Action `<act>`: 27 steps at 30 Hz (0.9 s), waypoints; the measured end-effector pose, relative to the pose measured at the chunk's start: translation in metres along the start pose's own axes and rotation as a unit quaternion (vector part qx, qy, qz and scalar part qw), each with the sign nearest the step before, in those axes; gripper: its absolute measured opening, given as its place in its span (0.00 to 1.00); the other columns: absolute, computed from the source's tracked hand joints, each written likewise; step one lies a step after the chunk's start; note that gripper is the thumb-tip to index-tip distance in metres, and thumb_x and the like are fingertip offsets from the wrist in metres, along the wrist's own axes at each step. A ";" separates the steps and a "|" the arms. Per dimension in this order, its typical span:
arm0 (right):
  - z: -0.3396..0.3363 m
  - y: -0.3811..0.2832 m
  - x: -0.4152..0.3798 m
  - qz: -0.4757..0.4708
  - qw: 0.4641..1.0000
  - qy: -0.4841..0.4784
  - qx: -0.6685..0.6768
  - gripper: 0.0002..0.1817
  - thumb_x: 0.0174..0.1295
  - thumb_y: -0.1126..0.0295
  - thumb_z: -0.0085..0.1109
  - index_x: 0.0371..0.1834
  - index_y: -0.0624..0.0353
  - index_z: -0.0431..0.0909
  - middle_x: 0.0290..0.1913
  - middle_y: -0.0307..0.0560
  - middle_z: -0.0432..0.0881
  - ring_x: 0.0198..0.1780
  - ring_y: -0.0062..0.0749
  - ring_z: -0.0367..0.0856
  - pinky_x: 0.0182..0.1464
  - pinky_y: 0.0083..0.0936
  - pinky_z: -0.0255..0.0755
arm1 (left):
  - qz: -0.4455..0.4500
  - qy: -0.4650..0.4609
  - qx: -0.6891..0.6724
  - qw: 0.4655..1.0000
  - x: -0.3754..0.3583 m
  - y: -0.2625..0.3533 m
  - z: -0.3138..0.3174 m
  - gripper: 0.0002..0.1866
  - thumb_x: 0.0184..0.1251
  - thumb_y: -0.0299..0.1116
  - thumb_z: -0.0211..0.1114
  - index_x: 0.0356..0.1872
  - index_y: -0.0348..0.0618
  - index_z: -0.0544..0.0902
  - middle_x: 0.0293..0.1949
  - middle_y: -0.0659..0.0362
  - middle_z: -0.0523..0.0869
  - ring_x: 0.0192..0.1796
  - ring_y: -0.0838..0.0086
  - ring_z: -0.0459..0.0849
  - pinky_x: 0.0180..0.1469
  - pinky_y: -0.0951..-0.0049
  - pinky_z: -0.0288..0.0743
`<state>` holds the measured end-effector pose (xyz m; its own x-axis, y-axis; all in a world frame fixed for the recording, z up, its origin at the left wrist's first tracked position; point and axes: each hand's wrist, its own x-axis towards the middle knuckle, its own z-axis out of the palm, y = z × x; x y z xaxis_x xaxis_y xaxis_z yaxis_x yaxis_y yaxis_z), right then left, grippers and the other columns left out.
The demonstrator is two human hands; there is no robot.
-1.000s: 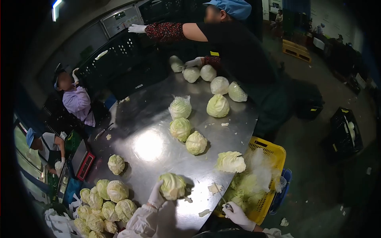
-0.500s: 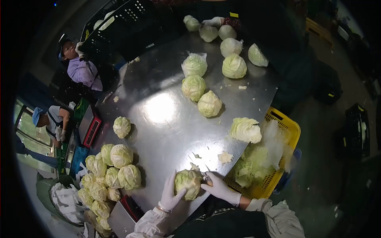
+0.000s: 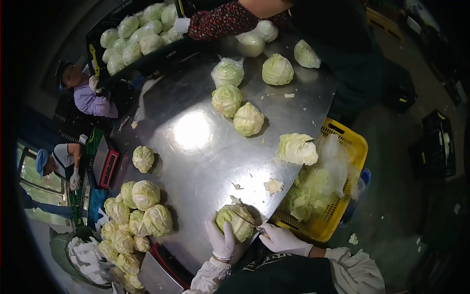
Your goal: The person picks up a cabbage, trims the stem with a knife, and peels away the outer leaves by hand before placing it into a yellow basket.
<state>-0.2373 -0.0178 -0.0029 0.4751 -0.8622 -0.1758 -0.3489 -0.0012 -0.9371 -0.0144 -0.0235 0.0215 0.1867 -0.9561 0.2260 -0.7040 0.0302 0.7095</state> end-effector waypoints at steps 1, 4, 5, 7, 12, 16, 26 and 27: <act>0.004 0.003 -0.002 0.011 1.000 -0.010 -0.010 0.14 0.73 0.64 0.54 0.51 0.64 0.70 0.38 0.61 0.83 0.39 0.61 0.86 0.42 0.51 0.79 | -0.021 -0.002 -0.003 1.000 -0.001 0.000 0.000 0.24 0.77 0.39 0.60 0.64 0.29 0.73 0.56 0.39 0.76 0.58 0.47 0.77 0.65 0.54 0.70; 0.001 -0.006 -0.003 0.035 0.998 -0.019 -0.057 0.13 0.74 0.64 0.52 0.48 0.65 0.70 0.39 0.64 0.83 0.38 0.61 0.86 0.41 0.53 0.80 | 0.014 0.009 0.009 1.000 0.001 0.004 0.001 0.24 0.77 0.38 0.59 0.63 0.28 0.73 0.55 0.39 0.76 0.58 0.47 0.77 0.64 0.53 0.70; -0.001 -0.012 -0.002 0.048 0.994 -0.017 -0.093 0.13 0.74 0.64 0.52 0.47 0.65 0.69 0.39 0.66 0.83 0.38 0.62 0.86 0.41 0.54 0.80 | 0.013 0.008 0.008 1.000 0.001 0.003 0.002 0.24 0.77 0.38 0.59 0.63 0.28 0.73 0.55 0.39 0.76 0.58 0.47 0.77 0.64 0.53 0.70; 0.001 -0.013 0.002 0.057 0.992 -0.016 -0.114 0.13 0.74 0.64 0.51 0.47 0.65 0.69 0.38 0.66 0.84 0.38 0.63 0.86 0.41 0.54 0.80 | 0.045 0.010 0.044 0.998 0.003 0.003 0.002 0.23 0.78 0.38 0.58 0.63 0.27 0.73 0.54 0.38 0.76 0.57 0.46 0.76 0.64 0.53 0.69; -0.007 -0.029 0.017 0.064 0.988 -0.024 -0.136 0.13 0.74 0.65 0.52 0.46 0.66 0.69 0.34 0.63 0.86 0.35 0.64 0.87 0.40 0.53 0.82 | 0.013 0.002 0.052 0.999 0.007 0.004 0.001 0.23 0.77 0.37 0.58 0.62 0.27 0.74 0.55 0.37 0.76 0.58 0.44 0.76 0.64 0.51 0.69; 0.008 -0.004 0.035 0.100 0.984 -0.010 -0.150 0.18 0.73 0.64 0.53 0.50 0.73 0.69 0.30 0.68 0.85 0.37 0.65 0.87 0.41 0.57 0.80 | 0.102 -0.036 0.145 0.984 0.005 0.032 0.000 0.22 0.75 0.36 0.59 0.61 0.27 0.75 0.54 0.37 0.76 0.57 0.44 0.76 0.63 0.52 0.69; 0.030 0.025 0.025 0.202 0.909 -0.104 0.348 0.21 0.77 0.55 0.58 0.53 0.65 0.72 0.27 0.41 0.77 0.22 0.23 0.78 0.24 0.23 0.76 | -0.138 0.021 -0.174 0.975 -0.019 -0.036 -0.017 0.27 0.78 0.34 0.55 0.72 0.29 0.68 0.68 0.43 0.75 0.70 0.56 0.74 0.76 0.59 0.63; 0.035 0.018 0.029 0.188 0.900 -0.106 0.379 0.23 0.76 0.51 0.61 0.57 0.61 0.71 0.30 0.37 0.74 0.20 0.20 0.75 0.22 0.19 0.74 | -0.152 0.023 -0.217 0.964 -0.022 -0.028 -0.017 0.28 0.78 0.34 0.55 0.73 0.29 0.67 0.68 0.44 0.75 0.70 0.57 0.74 0.76 0.60 0.63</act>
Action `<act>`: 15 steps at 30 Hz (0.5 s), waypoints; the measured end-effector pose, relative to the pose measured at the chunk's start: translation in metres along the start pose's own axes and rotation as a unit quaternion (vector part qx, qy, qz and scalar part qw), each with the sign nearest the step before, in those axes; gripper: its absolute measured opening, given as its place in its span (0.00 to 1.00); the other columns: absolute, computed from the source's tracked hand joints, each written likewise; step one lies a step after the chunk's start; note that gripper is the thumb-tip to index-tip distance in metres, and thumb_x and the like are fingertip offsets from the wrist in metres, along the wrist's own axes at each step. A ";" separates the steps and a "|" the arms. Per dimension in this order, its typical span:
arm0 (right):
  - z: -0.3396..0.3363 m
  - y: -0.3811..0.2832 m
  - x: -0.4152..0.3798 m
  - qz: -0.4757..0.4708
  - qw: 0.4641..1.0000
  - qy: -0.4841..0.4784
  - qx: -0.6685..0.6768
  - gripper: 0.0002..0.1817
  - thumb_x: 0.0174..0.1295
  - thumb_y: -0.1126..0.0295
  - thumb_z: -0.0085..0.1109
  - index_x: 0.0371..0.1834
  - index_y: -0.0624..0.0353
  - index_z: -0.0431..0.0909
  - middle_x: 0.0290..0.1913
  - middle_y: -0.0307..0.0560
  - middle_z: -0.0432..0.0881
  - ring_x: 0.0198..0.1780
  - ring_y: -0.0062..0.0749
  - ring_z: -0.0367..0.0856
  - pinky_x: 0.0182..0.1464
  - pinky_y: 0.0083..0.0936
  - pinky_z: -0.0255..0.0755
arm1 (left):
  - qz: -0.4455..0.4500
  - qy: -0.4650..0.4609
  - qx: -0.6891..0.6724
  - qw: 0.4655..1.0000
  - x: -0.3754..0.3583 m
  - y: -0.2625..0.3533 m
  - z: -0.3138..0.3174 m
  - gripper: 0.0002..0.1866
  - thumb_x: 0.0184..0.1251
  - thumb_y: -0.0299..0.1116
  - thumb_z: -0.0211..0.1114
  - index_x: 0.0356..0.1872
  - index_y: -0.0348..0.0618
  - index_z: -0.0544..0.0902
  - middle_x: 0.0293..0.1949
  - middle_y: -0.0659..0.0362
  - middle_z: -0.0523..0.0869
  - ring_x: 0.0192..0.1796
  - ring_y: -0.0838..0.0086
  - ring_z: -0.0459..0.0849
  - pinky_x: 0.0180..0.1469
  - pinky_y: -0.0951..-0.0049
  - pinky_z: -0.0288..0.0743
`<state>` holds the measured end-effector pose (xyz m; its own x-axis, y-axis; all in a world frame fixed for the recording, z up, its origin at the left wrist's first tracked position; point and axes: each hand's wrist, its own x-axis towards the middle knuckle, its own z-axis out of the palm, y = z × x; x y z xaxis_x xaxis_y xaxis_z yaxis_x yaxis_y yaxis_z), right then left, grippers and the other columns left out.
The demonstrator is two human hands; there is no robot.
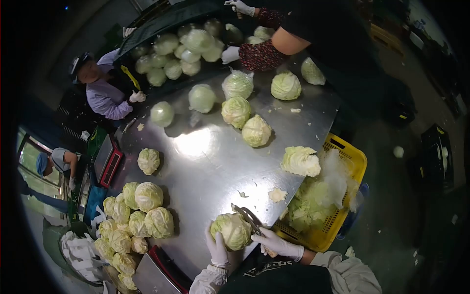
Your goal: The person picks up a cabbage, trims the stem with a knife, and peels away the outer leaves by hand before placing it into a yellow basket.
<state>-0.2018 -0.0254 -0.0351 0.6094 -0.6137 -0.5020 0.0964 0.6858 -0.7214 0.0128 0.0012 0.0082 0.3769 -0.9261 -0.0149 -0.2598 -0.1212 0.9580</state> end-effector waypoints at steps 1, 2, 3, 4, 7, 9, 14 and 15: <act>0.010 -0.005 0.003 0.002 1.000 0.018 0.009 0.26 0.74 0.52 0.65 0.59 0.61 0.71 0.32 0.36 0.75 0.21 0.18 0.75 0.21 0.18 0.73 | -0.015 -0.003 -0.045 0.999 -0.004 0.005 0.002 0.28 0.78 0.34 0.55 0.73 0.30 0.67 0.68 0.45 0.75 0.70 0.58 0.74 0.76 0.61 0.64; 0.014 -0.010 0.002 -0.014 0.998 0.039 -0.038 0.27 0.73 0.53 0.67 0.61 0.62 0.71 0.32 0.36 0.75 0.22 0.17 0.75 0.21 0.18 0.73 | 0.030 -0.003 -0.005 1.000 -0.006 0.009 0.002 0.28 0.78 0.34 0.55 0.73 0.31 0.67 0.66 0.47 0.76 0.69 0.61 0.74 0.74 0.61 0.65; 0.017 -0.018 0.000 -0.032 0.994 0.062 -0.083 0.28 0.72 0.55 0.68 0.63 0.62 0.70 0.32 0.36 0.76 0.22 0.16 0.75 0.21 0.17 0.72 | 0.037 0.003 -0.008 0.999 -0.005 0.001 -0.002 0.28 0.78 0.34 0.55 0.73 0.31 0.67 0.66 0.47 0.76 0.69 0.61 0.74 0.74 0.61 0.65; 0.016 -0.027 -0.002 -0.051 0.994 0.067 -0.075 0.31 0.68 0.56 0.73 0.65 0.62 0.70 0.32 0.35 0.76 0.21 0.13 0.72 0.21 0.16 0.70 | 0.031 0.011 -0.055 0.998 -0.002 -0.011 -0.005 0.28 0.78 0.34 0.55 0.73 0.30 0.67 0.63 0.48 0.77 0.66 0.62 0.75 0.72 0.62 0.66; -0.003 -0.038 0.007 -0.134 0.983 0.021 -0.127 0.40 0.63 0.57 0.77 0.71 0.68 0.68 0.45 0.48 0.84 0.41 0.29 0.84 0.43 0.25 0.80 | 0.000 0.030 -0.172 0.985 0.016 -0.016 -0.006 0.31 0.73 0.33 0.62 0.75 0.33 0.67 0.56 0.52 0.77 0.58 0.66 0.77 0.67 0.64 0.69; -0.016 -0.059 0.012 -0.241 0.919 0.031 -0.311 0.46 0.54 0.64 0.81 0.76 0.63 0.67 0.56 0.59 0.85 0.56 0.43 0.85 0.61 0.36 0.76 | -0.005 -0.021 -0.013 1.000 0.031 0.017 -0.007 0.39 0.66 0.37 0.73 0.76 0.39 0.68 0.55 0.53 0.76 0.55 0.65 0.76 0.65 0.64 0.71; -0.052 -0.073 0.026 -0.331 0.875 0.158 -0.317 0.28 0.58 0.70 0.76 0.62 0.63 0.79 0.50 0.54 0.87 0.51 0.37 0.86 0.57 0.31 0.78 | -0.021 -0.121 -0.013 0.992 0.043 -0.021 -0.013 0.44 0.58 0.36 0.80 0.75 0.38 0.69 0.62 0.49 0.75 0.65 0.61 0.77 0.71 0.62 0.72; -0.057 -0.085 0.022 -0.341 0.859 0.272 -0.266 0.16 0.64 0.73 0.69 0.53 0.65 0.81 0.46 0.44 0.87 0.49 0.26 0.84 0.54 0.25 0.78 | -0.015 -0.119 -0.015 0.993 0.041 -0.017 -0.013 0.44 0.58 0.36 0.80 0.75 0.38 0.69 0.62 0.49 0.75 0.65 0.61 0.77 0.71 0.62 0.72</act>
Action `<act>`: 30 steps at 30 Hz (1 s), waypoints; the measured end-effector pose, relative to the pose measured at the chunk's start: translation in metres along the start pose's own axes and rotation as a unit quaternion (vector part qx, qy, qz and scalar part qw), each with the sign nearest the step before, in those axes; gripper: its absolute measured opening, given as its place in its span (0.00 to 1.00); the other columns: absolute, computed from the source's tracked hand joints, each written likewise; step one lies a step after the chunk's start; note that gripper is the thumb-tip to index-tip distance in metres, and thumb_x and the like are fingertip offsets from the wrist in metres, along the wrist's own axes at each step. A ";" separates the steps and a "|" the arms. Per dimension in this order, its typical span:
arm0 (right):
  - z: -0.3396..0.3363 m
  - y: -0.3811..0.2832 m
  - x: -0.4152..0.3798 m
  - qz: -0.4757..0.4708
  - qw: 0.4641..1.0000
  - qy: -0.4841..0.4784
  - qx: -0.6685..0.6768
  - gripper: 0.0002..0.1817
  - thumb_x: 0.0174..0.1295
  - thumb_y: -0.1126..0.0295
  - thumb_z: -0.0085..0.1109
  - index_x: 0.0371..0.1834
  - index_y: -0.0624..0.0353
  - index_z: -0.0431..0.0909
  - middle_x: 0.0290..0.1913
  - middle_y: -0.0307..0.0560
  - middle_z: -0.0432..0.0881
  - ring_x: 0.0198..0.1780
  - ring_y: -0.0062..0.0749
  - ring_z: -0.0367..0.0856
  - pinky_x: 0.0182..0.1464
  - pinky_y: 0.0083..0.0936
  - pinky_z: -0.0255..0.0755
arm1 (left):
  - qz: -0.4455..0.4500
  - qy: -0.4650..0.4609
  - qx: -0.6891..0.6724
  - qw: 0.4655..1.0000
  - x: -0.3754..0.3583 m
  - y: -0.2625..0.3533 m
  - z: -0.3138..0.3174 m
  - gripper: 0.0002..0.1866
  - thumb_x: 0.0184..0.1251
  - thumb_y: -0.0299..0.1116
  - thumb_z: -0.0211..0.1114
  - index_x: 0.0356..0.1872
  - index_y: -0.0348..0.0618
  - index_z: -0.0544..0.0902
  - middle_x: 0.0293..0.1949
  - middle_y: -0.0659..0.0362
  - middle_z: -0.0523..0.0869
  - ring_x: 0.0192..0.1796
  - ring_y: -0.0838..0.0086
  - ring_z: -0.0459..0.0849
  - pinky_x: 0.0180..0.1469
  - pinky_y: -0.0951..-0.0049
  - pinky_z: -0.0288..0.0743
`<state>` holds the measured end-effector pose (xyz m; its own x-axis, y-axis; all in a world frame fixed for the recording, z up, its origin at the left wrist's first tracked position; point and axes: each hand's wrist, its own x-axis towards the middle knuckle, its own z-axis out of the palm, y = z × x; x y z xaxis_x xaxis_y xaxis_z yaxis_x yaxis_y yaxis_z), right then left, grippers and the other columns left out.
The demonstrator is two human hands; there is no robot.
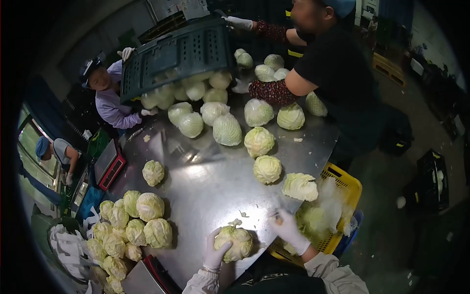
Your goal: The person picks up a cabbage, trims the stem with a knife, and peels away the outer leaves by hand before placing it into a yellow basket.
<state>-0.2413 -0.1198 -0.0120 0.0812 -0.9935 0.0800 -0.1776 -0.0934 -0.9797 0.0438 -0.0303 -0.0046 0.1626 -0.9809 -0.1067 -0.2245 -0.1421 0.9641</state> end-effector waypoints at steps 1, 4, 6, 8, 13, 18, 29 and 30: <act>-0.008 0.002 0.012 -0.008 0.992 0.117 0.046 0.11 0.66 0.75 0.67 0.50 0.65 0.81 0.42 0.41 0.86 0.42 0.22 0.83 0.48 0.21 0.77 | -0.042 -0.004 -0.102 0.994 -0.005 0.010 0.002 0.43 0.59 0.35 0.80 0.74 0.36 0.70 0.63 0.48 0.76 0.66 0.60 0.78 0.71 0.62 0.72; -0.046 0.037 0.045 0.068 0.936 0.261 0.225 0.17 0.71 0.76 0.60 0.62 0.66 0.74 0.43 0.42 0.84 0.35 0.23 0.83 0.39 0.22 0.79 | -0.076 -0.001 -0.154 0.985 -0.017 0.003 -0.005 0.42 0.59 0.34 0.79 0.74 0.34 0.69 0.67 0.47 0.78 0.68 0.60 0.79 0.72 0.61 0.73; -0.057 0.049 0.067 0.034 0.897 0.321 0.301 0.17 0.74 0.72 0.59 0.62 0.67 0.74 0.51 0.47 0.84 0.47 0.29 0.85 0.52 0.27 0.81 | -0.068 -0.011 -0.239 0.968 -0.022 0.002 -0.007 0.41 0.63 0.40 0.76 0.74 0.35 0.69 0.68 0.47 0.78 0.69 0.59 0.78 0.72 0.59 0.74; -0.062 0.055 0.083 0.024 0.878 0.344 0.331 0.20 0.74 0.71 0.59 0.65 0.68 0.73 0.55 0.50 0.83 0.53 0.31 0.83 0.59 0.29 0.78 | -0.097 0.013 -0.312 0.945 -0.025 -0.004 -0.015 0.42 0.64 0.46 0.73 0.75 0.36 0.68 0.69 0.46 0.77 0.69 0.56 0.78 0.73 0.56 0.73; -0.052 0.060 0.108 0.032 0.838 0.365 0.405 0.23 0.74 0.70 0.59 0.68 0.71 0.72 0.63 0.53 0.80 0.64 0.35 0.79 0.71 0.31 0.69 | -0.088 0.085 -0.443 0.888 -0.024 -0.013 -0.059 0.44 0.68 0.61 0.61 0.77 0.43 0.67 0.72 0.45 0.75 0.72 0.50 0.76 0.74 0.44 0.71; -0.038 0.084 0.118 0.013 0.888 0.362 0.283 0.23 0.74 0.69 0.61 0.66 0.72 0.73 0.62 0.52 0.81 0.64 0.32 0.77 0.71 0.29 0.66 | -0.076 0.137 -0.437 0.886 -0.027 -0.009 -0.082 0.43 0.69 0.60 0.61 0.78 0.43 0.67 0.73 0.46 0.75 0.72 0.50 0.76 0.74 0.43 0.71; -0.052 0.083 0.095 0.041 0.955 0.284 0.080 0.18 0.74 0.71 0.59 0.62 0.71 0.75 0.61 0.52 0.82 0.64 0.36 0.80 0.69 0.30 0.69 | -0.107 0.119 -0.427 0.890 -0.022 -0.011 -0.072 0.41 0.72 0.58 0.61 0.77 0.41 0.67 0.72 0.46 0.76 0.71 0.51 0.77 0.73 0.48 0.72; -0.054 0.078 0.088 0.083 0.967 0.243 0.003 0.17 0.74 0.72 0.58 0.61 0.71 0.75 0.61 0.53 0.82 0.64 0.37 0.80 0.69 0.30 0.69 | -0.109 0.118 -0.427 0.890 -0.023 -0.011 -0.071 0.41 0.72 0.58 0.61 0.77 0.41 0.67 0.72 0.46 0.76 0.71 0.51 0.77 0.73 0.48 0.72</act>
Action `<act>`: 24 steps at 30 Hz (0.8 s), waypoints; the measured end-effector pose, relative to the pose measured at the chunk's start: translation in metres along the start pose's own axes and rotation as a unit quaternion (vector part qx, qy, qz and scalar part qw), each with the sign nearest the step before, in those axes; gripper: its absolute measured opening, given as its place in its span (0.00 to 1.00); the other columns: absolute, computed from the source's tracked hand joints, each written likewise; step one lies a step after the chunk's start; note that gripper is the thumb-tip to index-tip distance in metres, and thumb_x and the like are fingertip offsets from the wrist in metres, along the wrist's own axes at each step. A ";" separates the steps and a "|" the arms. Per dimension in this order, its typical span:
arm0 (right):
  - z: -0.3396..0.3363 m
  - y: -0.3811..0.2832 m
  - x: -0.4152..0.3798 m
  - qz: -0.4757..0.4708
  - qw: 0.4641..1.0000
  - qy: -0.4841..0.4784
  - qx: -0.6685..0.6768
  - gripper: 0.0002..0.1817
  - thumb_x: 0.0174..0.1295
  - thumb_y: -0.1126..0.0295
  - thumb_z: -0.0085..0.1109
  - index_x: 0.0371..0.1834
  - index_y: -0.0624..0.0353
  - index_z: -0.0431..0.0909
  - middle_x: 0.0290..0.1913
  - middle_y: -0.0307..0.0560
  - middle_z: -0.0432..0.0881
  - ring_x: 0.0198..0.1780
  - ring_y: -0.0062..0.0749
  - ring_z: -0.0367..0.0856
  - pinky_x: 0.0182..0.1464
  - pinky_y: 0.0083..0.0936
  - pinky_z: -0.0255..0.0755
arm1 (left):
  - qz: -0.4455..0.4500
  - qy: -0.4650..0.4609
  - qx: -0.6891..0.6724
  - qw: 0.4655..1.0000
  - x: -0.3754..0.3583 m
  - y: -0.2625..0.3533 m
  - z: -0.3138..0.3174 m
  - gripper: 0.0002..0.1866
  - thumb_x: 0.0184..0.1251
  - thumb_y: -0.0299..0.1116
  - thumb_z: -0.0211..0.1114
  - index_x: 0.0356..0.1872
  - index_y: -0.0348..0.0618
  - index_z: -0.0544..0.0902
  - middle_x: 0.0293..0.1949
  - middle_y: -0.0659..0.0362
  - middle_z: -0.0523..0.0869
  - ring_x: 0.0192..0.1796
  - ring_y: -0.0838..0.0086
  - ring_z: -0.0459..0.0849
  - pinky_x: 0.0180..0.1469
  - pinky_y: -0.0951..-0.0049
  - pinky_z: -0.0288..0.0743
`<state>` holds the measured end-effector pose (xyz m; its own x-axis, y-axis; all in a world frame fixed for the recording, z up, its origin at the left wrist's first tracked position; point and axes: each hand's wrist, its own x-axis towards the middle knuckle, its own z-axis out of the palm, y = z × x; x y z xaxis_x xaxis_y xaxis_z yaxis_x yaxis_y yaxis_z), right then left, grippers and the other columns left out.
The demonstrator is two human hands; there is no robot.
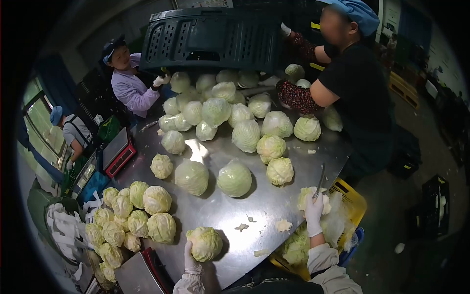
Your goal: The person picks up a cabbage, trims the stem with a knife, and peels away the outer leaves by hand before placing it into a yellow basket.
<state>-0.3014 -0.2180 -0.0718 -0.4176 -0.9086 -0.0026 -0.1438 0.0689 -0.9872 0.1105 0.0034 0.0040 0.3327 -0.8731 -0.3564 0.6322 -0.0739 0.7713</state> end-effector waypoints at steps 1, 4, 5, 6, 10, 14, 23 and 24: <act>-0.007 0.000 -0.003 0.001 1.000 0.001 -0.002 0.17 0.74 0.72 0.58 0.61 0.71 0.75 0.61 0.53 0.82 0.64 0.37 0.80 0.69 0.30 0.69 | -0.011 -0.006 -0.006 1.000 -0.001 -0.002 0.001 0.41 0.72 0.58 0.61 0.77 0.41 0.67 0.72 0.46 0.76 0.71 0.51 0.77 0.73 0.48 0.72; -0.026 -0.002 -0.021 0.000 0.996 0.018 -0.086 0.19 0.73 0.75 0.58 0.63 0.72 0.73 0.57 0.54 0.82 0.60 0.41 0.82 0.66 0.33 0.72 | -0.030 -0.009 -0.014 0.999 -0.012 -0.004 0.016 0.41 0.72 0.57 0.62 0.77 0.40 0.67 0.71 0.45 0.76 0.71 0.51 0.77 0.73 0.47 0.72; -0.025 -0.005 -0.033 -0.040 0.997 0.066 -0.024 0.17 0.73 0.76 0.57 0.62 0.71 0.74 0.57 0.53 0.83 0.60 0.39 0.82 0.65 0.33 0.72 | -0.034 -0.010 -0.013 0.999 -0.015 -0.004 0.025 0.41 0.72 0.57 0.62 0.77 0.40 0.67 0.71 0.45 0.76 0.71 0.51 0.77 0.73 0.47 0.72; -0.023 -0.014 -0.046 -0.080 0.989 0.115 0.038 0.15 0.73 0.77 0.55 0.61 0.69 0.75 0.57 0.52 0.84 0.59 0.38 0.82 0.65 0.32 0.72 | -0.037 -0.010 -0.015 0.999 -0.018 -0.004 0.032 0.41 0.72 0.57 0.62 0.77 0.40 0.67 0.71 0.45 0.76 0.71 0.51 0.77 0.73 0.47 0.72; 0.003 -0.050 -0.117 0.056 0.968 -0.133 0.207 0.18 0.74 0.74 0.55 0.64 0.67 0.74 0.61 0.50 0.84 0.61 0.34 0.83 0.64 0.33 0.76 | -0.068 -0.040 -0.023 0.997 -0.011 -0.021 0.038 0.40 0.71 0.55 0.64 0.76 0.38 0.68 0.71 0.45 0.77 0.71 0.52 0.77 0.73 0.49 0.72; 0.022 -0.021 -0.127 0.205 0.922 -0.108 0.309 0.19 0.73 0.74 0.56 0.65 0.66 0.75 0.62 0.48 0.82 0.60 0.33 0.81 0.64 0.31 0.75 | -0.096 -0.078 -0.042 0.991 -0.008 -0.035 0.061 0.40 0.70 0.53 0.67 0.75 0.37 0.69 0.70 0.46 0.77 0.71 0.55 0.77 0.74 0.53 0.72; -0.042 -0.078 -0.151 0.123 0.949 -0.290 0.031 0.23 0.78 0.72 0.55 0.72 0.67 0.66 0.44 0.40 0.79 0.32 0.17 0.77 0.35 0.17 0.74 | -0.075 -0.050 0.015 0.996 -0.025 -0.059 0.109 0.40 0.68 0.25 0.70 0.78 0.41 0.60 0.69 0.47 0.75 0.68 0.54 0.78 0.71 0.51 0.75; -0.042 -0.076 -0.168 0.096 0.943 -0.317 0.045 0.23 0.79 0.69 0.55 0.72 0.65 0.68 0.41 0.36 0.77 0.31 0.13 0.74 0.32 0.15 0.70 | -0.081 -0.048 0.018 0.995 -0.027 -0.061 0.111 0.40 0.68 0.25 0.70 0.78 0.41 0.60 0.69 0.47 0.75 0.68 0.54 0.78 0.71 0.51 0.75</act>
<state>-0.2586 -0.0534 0.0105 0.1952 -0.9484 -0.2497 -0.0308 0.2486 -0.9681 -0.0149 -0.0219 0.0252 0.1580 -0.8905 -0.4267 0.6462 -0.2334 0.7266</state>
